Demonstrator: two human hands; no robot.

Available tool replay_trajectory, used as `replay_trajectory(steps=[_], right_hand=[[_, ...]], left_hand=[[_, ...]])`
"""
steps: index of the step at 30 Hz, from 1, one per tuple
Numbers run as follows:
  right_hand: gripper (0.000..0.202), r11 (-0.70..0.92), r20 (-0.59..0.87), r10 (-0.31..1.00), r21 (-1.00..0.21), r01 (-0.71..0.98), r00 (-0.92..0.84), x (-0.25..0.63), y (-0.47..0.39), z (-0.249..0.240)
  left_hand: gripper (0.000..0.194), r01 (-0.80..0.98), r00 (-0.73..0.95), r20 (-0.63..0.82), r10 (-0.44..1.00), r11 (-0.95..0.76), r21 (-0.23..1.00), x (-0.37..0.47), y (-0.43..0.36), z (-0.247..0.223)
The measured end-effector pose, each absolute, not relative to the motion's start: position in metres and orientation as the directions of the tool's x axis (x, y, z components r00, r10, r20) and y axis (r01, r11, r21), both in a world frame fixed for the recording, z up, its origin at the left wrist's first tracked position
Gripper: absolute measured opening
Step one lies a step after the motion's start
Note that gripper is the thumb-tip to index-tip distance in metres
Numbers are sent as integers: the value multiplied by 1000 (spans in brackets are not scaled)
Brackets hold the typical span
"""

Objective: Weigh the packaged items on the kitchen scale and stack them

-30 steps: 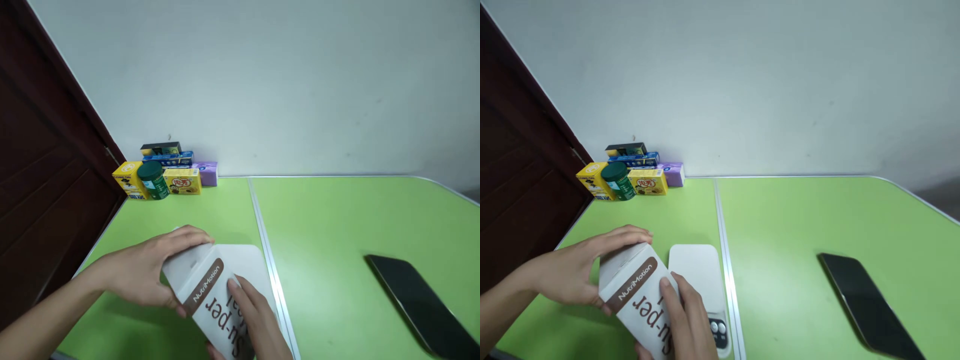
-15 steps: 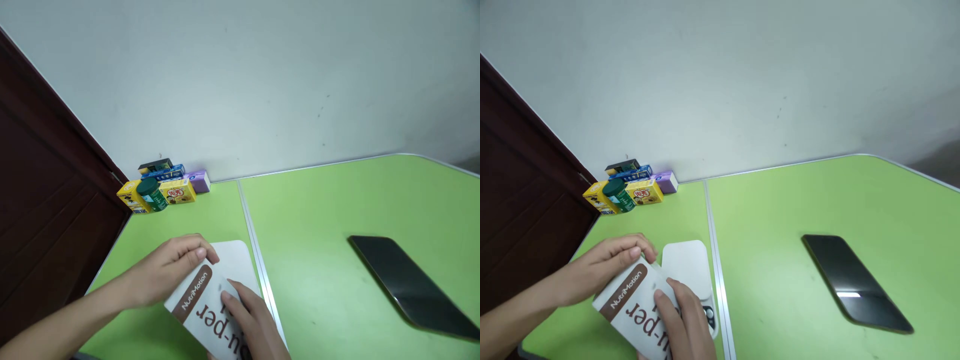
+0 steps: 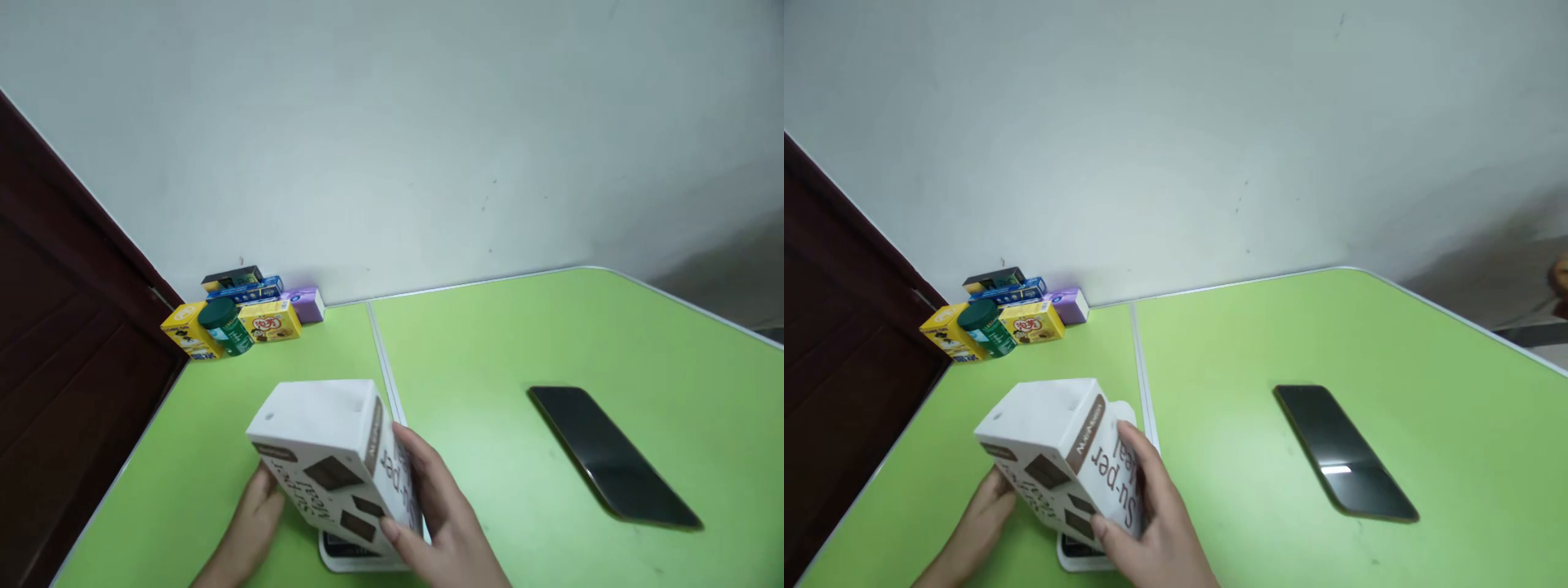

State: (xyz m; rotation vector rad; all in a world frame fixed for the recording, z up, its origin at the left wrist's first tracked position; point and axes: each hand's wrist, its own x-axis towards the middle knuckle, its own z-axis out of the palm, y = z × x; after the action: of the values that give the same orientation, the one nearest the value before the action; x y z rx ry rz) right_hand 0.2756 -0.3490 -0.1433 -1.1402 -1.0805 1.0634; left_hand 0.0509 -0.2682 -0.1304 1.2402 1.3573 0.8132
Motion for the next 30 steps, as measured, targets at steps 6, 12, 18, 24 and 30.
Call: replay_trajectory(steps=[6,12,18,24,30], right_hand=[[68,-81,-78,997,-967,241,21,309,-344,-130],[67,-117,-117,993,-950,289,16,324,-348,-138],[65,23,26,1000,-972,234,9,317,-334,-131],[33,96,148,970,-962,255,192,364,-343,-120],[28,58,218,852,-943,328,476,443,-340,-139]], left_hand=[[49,292,161,-256,953,201,935,52,-299,-140],[73,366,342,-326,881,194,910,46,-273,-130],[85,317,308,-267,913,166,934,57,-275,-128],[83,335,383,-147,912,11,942,121,-261,-122],[72,280,618,-112,778,-84,956,235,-212,-118]])
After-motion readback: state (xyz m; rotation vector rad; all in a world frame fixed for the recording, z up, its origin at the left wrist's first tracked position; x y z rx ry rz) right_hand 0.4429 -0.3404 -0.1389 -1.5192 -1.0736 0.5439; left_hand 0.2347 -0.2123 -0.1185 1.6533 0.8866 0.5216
